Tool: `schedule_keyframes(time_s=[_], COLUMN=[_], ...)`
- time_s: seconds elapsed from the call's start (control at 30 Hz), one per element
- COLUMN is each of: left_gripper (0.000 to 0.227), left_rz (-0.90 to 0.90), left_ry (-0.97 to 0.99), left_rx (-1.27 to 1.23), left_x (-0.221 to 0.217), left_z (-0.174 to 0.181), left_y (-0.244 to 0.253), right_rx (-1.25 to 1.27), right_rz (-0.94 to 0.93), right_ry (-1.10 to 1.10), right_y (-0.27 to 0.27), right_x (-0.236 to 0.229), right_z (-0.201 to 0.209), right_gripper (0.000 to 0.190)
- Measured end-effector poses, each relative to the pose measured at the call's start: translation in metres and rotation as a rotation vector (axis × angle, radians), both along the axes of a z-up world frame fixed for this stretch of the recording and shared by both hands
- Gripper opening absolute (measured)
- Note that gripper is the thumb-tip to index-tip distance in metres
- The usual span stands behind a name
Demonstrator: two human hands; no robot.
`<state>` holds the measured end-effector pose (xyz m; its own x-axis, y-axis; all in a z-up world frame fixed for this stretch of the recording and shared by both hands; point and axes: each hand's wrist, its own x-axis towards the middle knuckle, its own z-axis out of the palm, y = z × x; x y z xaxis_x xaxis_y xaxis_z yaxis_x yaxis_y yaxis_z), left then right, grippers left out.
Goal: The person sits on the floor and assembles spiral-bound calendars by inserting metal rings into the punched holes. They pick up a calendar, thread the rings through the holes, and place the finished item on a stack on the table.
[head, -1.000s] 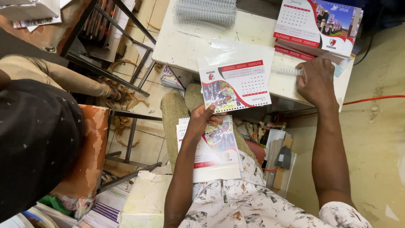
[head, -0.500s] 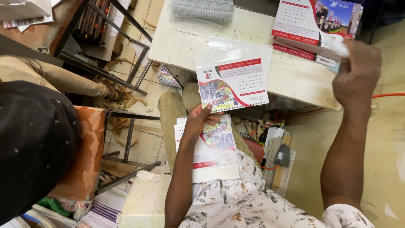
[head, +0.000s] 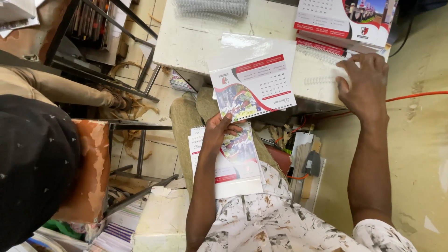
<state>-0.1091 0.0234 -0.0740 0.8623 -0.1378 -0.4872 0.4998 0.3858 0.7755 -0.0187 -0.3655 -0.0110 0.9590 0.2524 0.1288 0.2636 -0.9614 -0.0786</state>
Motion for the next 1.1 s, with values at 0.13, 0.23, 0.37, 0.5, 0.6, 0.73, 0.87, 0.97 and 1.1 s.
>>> schedule_keyframes(time_s=[0.13,0.23,0.37,0.5,0.6,0.73,0.87,0.97,1.1], left_gripper=[0.051,0.044,0.050,0.049,0.034,0.025,0.024,0.027,0.030], left_rz=[-0.013,-0.001,0.029,0.034,0.043,0.100,0.121,0.111,0.098], left_ry=[0.003,-0.012,-0.004,0.190,0.193,0.143,0.140,0.139,0.140], left_rx=[0.027,-0.004,-0.065,-0.009,-0.067,-0.180,-0.222,-0.223,-0.245], left_x=[0.000,-0.003,-0.002,0.000,0.001,0.001,0.001,0.002,0.003], left_z=[0.003,-0.003,-0.006,0.010,0.016,-0.019,-0.008,-0.013,-0.007], left_y=[-0.003,-0.006,-0.013,-0.014,-0.014,-0.017,-0.014,-0.014,-0.012], right_rx=[-0.082,-0.153,-0.019,0.460,0.535,0.475,0.386,0.252,0.143], right_rz=[0.054,-0.029,-0.139,0.252,0.398,0.642,0.719,0.744,0.756], right_ry=[0.010,0.008,-0.056,0.027,0.173,0.025,-0.063,-0.049,-0.051], right_y=[-0.008,0.007,0.018,0.077,0.124,0.156,0.163,0.164,0.163], right_x=[-0.003,-0.014,-0.031,-0.057,-0.068,-0.067,-0.063,-0.061,-0.057], right_z=[-0.026,-0.026,-0.005,0.022,0.022,0.001,-0.019,-0.021,-0.024], right_gripper=[0.023,0.020,0.013,0.033,0.030,0.026,0.029,0.033,0.036])
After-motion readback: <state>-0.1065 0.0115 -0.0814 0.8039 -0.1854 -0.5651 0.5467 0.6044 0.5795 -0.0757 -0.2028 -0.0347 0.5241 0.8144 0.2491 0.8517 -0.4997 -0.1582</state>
